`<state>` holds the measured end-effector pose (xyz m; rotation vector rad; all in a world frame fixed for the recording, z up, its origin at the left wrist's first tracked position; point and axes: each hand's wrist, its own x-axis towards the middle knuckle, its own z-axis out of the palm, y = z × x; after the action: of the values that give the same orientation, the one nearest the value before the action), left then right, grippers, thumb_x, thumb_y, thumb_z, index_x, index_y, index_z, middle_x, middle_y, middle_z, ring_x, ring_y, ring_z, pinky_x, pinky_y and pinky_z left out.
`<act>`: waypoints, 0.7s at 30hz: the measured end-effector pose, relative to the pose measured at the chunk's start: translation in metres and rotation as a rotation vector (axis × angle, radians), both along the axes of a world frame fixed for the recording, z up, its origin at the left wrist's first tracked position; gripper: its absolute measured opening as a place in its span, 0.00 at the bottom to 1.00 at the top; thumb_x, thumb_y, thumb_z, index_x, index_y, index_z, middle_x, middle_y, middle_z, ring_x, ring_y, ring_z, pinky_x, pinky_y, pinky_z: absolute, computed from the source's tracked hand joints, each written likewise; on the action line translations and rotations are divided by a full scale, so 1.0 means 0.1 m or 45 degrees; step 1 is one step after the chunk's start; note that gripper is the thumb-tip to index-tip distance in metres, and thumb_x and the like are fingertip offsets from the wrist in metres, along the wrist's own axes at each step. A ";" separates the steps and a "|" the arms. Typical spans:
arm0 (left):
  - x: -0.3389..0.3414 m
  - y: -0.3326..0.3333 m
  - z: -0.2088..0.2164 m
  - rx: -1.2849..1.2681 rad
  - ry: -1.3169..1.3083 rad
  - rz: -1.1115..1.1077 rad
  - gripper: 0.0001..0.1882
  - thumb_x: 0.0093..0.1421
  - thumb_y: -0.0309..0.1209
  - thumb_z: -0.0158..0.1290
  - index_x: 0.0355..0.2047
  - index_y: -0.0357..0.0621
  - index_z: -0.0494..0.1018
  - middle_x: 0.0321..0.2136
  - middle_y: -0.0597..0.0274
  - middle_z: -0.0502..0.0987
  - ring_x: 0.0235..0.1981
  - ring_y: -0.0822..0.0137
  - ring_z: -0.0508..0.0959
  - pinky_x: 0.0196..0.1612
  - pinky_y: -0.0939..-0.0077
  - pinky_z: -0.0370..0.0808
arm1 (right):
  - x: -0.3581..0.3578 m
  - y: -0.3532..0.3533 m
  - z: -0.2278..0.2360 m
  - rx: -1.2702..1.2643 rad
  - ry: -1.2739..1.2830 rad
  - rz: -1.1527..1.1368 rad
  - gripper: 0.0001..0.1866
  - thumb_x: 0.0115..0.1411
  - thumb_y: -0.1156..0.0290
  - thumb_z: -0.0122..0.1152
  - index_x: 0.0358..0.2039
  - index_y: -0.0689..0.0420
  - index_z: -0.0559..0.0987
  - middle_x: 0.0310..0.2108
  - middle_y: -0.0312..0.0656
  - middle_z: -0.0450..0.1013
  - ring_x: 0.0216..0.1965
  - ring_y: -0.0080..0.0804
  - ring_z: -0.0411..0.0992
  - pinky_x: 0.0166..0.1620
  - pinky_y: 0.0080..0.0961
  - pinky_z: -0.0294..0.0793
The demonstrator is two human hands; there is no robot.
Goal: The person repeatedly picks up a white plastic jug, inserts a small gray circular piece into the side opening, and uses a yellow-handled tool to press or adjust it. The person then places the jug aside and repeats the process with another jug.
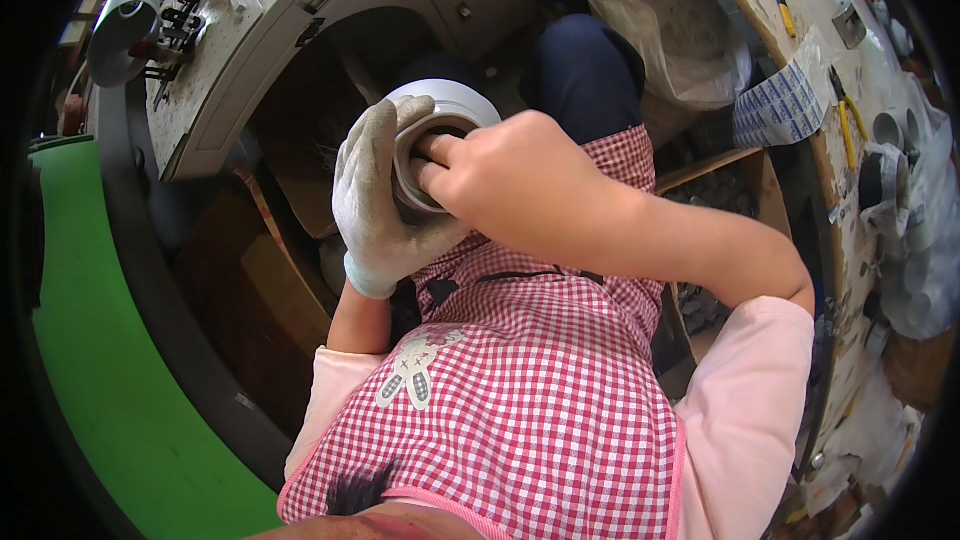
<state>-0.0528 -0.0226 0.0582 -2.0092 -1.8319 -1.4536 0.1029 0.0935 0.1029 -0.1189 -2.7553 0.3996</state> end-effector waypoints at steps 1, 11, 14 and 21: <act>0.01 0.00 0.01 -0.028 -0.007 -0.022 0.50 0.40 0.38 0.77 0.62 0.32 0.70 0.53 0.52 0.81 0.55 0.48 0.81 0.63 0.52 0.73 | -0.01 0.06 0.05 0.021 -0.094 0.033 0.10 0.51 0.73 0.68 0.36 0.59 0.85 0.33 0.45 0.83 0.33 0.36 0.83 0.34 0.29 0.83; -0.18 0.18 0.03 -0.219 -0.012 -0.103 0.59 0.40 0.45 0.76 0.70 0.39 0.60 0.63 0.45 0.71 0.62 0.43 0.73 0.70 0.47 0.60 | 0.12 0.47 0.12 -0.619 -0.197 0.120 0.14 0.62 0.61 0.68 0.38 0.60 0.83 0.36 0.50 0.79 0.39 0.47 0.78 0.43 0.37 0.78; -0.46 0.07 0.07 -0.189 -0.391 0.246 0.44 0.57 0.49 0.68 0.66 0.36 0.66 0.60 0.48 0.74 0.59 0.55 0.76 0.63 0.59 0.72 | 0.36 0.63 0.00 -1.060 0.060 -0.389 0.14 0.69 0.64 0.63 0.46 0.62 0.83 0.38 0.43 0.80 0.38 0.32 0.77 0.43 0.27 0.76; -0.27 -0.15 -0.38 -0.544 -2.112 -0.335 0.29 0.73 0.47 0.51 0.62 0.33 0.69 0.53 0.55 0.80 0.50 0.65 0.81 0.58 0.67 0.77 | 0.89 0.96 -0.13 -1.163 0.167 -0.528 0.16 0.71 0.63 0.62 0.46 0.65 0.83 0.39 0.39 0.81 0.41 0.25 0.76 0.46 0.22 0.74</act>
<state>-0.0801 -0.0378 0.0203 -0.8313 -2.2904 -3.6721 0.1921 0.1894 0.0903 -0.8227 -2.1245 1.4252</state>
